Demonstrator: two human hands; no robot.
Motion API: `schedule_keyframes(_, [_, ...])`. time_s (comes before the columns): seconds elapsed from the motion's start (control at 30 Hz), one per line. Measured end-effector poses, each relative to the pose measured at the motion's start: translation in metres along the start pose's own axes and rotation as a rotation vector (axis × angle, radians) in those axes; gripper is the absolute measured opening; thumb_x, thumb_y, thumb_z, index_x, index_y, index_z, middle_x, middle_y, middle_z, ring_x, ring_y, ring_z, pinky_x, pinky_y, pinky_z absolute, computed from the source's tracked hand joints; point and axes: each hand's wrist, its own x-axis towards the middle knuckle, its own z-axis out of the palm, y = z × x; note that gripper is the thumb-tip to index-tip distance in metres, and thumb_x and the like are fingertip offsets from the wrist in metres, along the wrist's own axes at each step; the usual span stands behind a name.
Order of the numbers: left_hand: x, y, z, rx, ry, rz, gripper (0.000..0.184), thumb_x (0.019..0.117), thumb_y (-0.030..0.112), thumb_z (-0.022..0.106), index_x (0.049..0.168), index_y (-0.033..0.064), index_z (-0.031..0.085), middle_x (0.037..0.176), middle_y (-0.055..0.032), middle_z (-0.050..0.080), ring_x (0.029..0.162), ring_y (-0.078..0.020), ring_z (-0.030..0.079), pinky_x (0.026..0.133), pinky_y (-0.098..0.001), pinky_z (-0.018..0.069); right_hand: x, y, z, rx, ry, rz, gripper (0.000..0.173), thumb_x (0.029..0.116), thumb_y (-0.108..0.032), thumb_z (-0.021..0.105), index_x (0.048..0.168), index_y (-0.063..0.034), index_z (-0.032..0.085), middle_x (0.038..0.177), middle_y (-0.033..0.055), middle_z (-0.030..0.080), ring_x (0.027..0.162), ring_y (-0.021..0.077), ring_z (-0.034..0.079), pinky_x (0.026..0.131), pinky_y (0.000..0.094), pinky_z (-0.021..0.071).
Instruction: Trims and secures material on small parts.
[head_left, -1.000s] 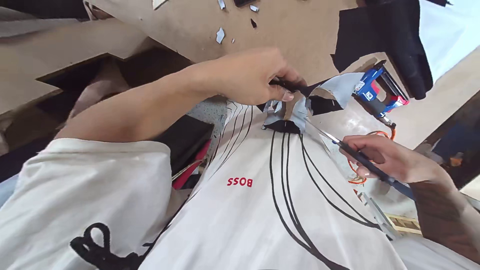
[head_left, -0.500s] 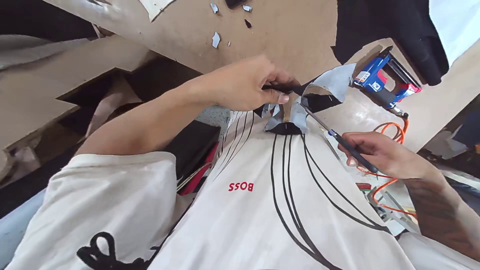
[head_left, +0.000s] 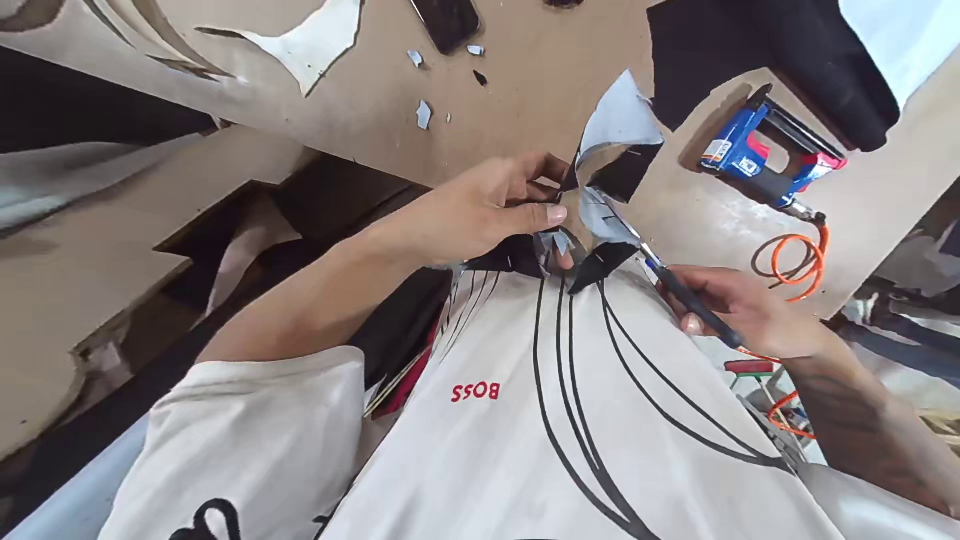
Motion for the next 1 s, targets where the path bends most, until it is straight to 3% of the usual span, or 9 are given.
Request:
schedule_keyframes(0.43, [0.003,0.0,0.001,-0.219,0.045,-0.007,0.032,0.1056,0.004,0.05,0.137,0.001,0.053,0.106,-0.0199,0.07,0.082,-0.0271,0.074,0.068,-0.0373,0.066,0.001,-0.009,0.005,-0.003,0.076,-0.052,0.037,0.0964,-0.043,0.071,0.108,-0.0089,0.063,0.087,-0.0032,0.062,0.073,0.0043,0.06,0.06,0.0194,0.051])
schedule_keyframes(0.57, [0.003,0.0,-0.004,-0.195,0.034,0.007,0.032,0.1052,0.002,0.05,0.137,-0.0003,0.053,0.106,-0.021,0.07,0.08,-0.0285,0.074,0.066,-0.0381,0.066,0.001,-0.007,0.003,-0.041,0.095,-0.038,0.036,0.0953,-0.045,0.072,0.102,-0.0111,0.064,0.079,-0.0056,0.06,0.064,0.0021,0.055,0.052,0.0178,0.0445])
schedule_keyframes(0.63, [0.003,0.001,-0.007,-0.178,0.041,0.002,0.031,0.1048,0.002,0.05,0.136,0.0005,0.054,0.105,-0.0201,0.07,0.077,-0.0273,0.073,0.062,-0.0368,0.0654,-0.001,-0.001,0.0,0.006,0.104,-0.056,0.041,0.0911,-0.048,0.076,0.105,-0.011,0.063,0.086,-0.0037,0.063,0.071,0.0047,0.06,0.057,0.0202,0.05])
schedule_keyframes(0.7, [0.004,0.002,-0.01,-0.158,0.062,0.001,0.033,0.1053,0.003,0.051,0.138,0.002,0.053,0.104,-0.0184,0.07,0.074,-0.0247,0.072,0.061,-0.0347,0.0645,-0.008,0.008,-0.007,0.014,0.118,-0.061,0.056,0.0886,-0.058,0.074,0.118,-0.0124,0.061,0.103,-0.0025,0.064,0.088,0.0075,0.063,0.071,0.0246,0.0549])
schedule_keyframes(0.77, [0.005,0.002,-0.014,-0.165,0.095,-0.01,0.034,0.1052,0.004,0.051,0.14,0.0029,0.052,0.105,-0.0176,0.07,0.074,-0.0237,0.072,0.061,-0.0336,0.0639,-0.012,0.027,-0.021,-0.151,0.243,-0.05,0.058,0.092,-0.056,0.07,0.127,-0.0111,0.057,0.111,-0.0005,0.062,0.096,0.0088,0.061,0.079,0.0274,0.0543])
schedule_keyframes(0.83, [0.01,0.001,-0.017,-0.162,0.147,-0.009,0.032,0.1049,0.004,0.053,0.137,0.0021,0.053,0.107,-0.0173,0.069,0.077,-0.0244,0.072,0.061,-0.0352,0.0647,-0.006,0.057,-0.039,-0.531,0.515,0.042,0.045,0.0912,-0.038,0.071,0.119,-0.0041,0.061,0.114,0.0112,0.062,0.099,0.0197,0.062,0.081,0.0387,0.0545])
schedule_keyframes(0.87, [0.015,-0.001,-0.018,-0.149,0.184,-0.005,0.031,0.1047,0.005,0.055,0.136,0.0018,0.054,0.109,-0.0167,0.069,0.08,-0.0246,0.073,0.064,-0.0364,0.0653,0.003,0.073,-0.048,-0.734,0.626,0.126,0.041,0.0885,-0.031,0.07,0.116,-0.0017,0.064,0.121,0.0178,0.061,0.109,0.0288,0.061,0.09,0.048,0.0539])
schedule_keyframes(0.93, [0.022,-0.007,-0.015,-0.133,0.265,0.009,0.033,0.1039,0.008,0.058,0.137,0.0043,0.055,0.118,-0.0111,0.069,0.098,-0.0207,0.072,0.082,-0.0368,0.0638,0.022,0.097,-0.059,-1.019,0.752,0.28,0.04,0.0905,-0.025,0.067,0.121,0.0004,0.067,0.139,0.0266,0.054,0.132,0.0464,0.048,0.107,0.0675,0.0397])
schedule_keyframes(1.0, [0.032,-0.015,-0.01,-0.154,0.373,0.025,0.037,0.1022,0.01,0.062,0.139,0.0075,0.055,0.124,-0.0069,0.068,0.11,-0.0174,0.068,0.092,-0.0371,0.0602,0.042,0.088,-0.055,-1.152,0.89,0.307,0.043,0.094,-0.027,0.065,0.129,-0.0009,0.066,0.154,0.0274,0.044,0.148,0.052,0.029,0.114,0.0771,0.0217])
